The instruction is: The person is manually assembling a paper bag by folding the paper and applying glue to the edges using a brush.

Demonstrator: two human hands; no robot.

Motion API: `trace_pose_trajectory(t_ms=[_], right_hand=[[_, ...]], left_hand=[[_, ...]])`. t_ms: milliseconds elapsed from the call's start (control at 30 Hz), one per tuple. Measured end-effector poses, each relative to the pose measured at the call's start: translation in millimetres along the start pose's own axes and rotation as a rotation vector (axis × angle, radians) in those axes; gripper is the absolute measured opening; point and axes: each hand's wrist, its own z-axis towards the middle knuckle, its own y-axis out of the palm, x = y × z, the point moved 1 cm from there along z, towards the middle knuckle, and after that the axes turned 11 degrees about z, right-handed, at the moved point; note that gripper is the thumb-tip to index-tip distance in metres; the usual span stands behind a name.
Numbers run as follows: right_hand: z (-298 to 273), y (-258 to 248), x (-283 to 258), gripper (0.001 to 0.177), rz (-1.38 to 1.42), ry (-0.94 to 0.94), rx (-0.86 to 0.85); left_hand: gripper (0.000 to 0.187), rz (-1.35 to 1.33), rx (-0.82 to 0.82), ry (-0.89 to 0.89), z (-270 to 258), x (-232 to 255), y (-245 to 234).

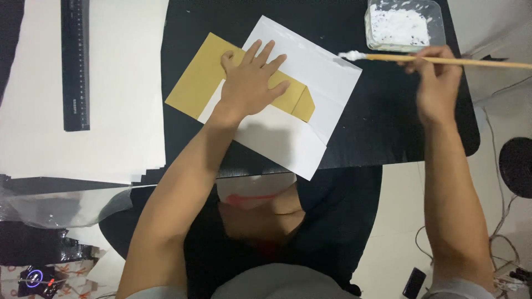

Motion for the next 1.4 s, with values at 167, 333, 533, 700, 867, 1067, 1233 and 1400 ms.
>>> trace_pose_trajectory(t_ms=[167,333,533,700,867,1067,1233,1400], right_hand=[[-23.8,-28.1,9.2,0.014,0.037,0.106,0.061],[-27.0,-27.9,12.2,0.012,0.059,0.088,0.047],[-27.0,-27.6,1.8,0.014,-0.001,0.126,0.065],[-29.9,-30.8,1.6,0.014,0.032,0.105,0.049],[-33.2,-34.7,6.5,0.012,-0.037,0.032,-0.004],[-34.2,-41.0,10.2,0.014,-0.012,0.047,-0.010],[-32.3,-54.9,12.5,0.013,0.087,0.047,0.026],[-16.4,-43.4,-0.1,0.009,0.337,0.090,0.081]], left_hand=[[0.060,0.026,-0.010,0.009,-1.5,2.9,-8.8],[0.061,0.012,-0.014,0.018,-2.2,2.9,-10.3],[0.060,0.008,-0.010,0.007,-1.9,2.9,-10.9],[0.059,0.019,-0.002,0.012,-1.8,3.0,-7.9],[0.060,0.016,0.023,0.020,-2.9,1.6,-5.7],[0.058,0.050,0.015,0.011,-0.4,3.0,-3.7],[0.059,0.017,0.010,0.011,-0.9,3.8,-6.4],[0.059,0.026,0.039,0.004,-3.8,3.2,-10.0]])
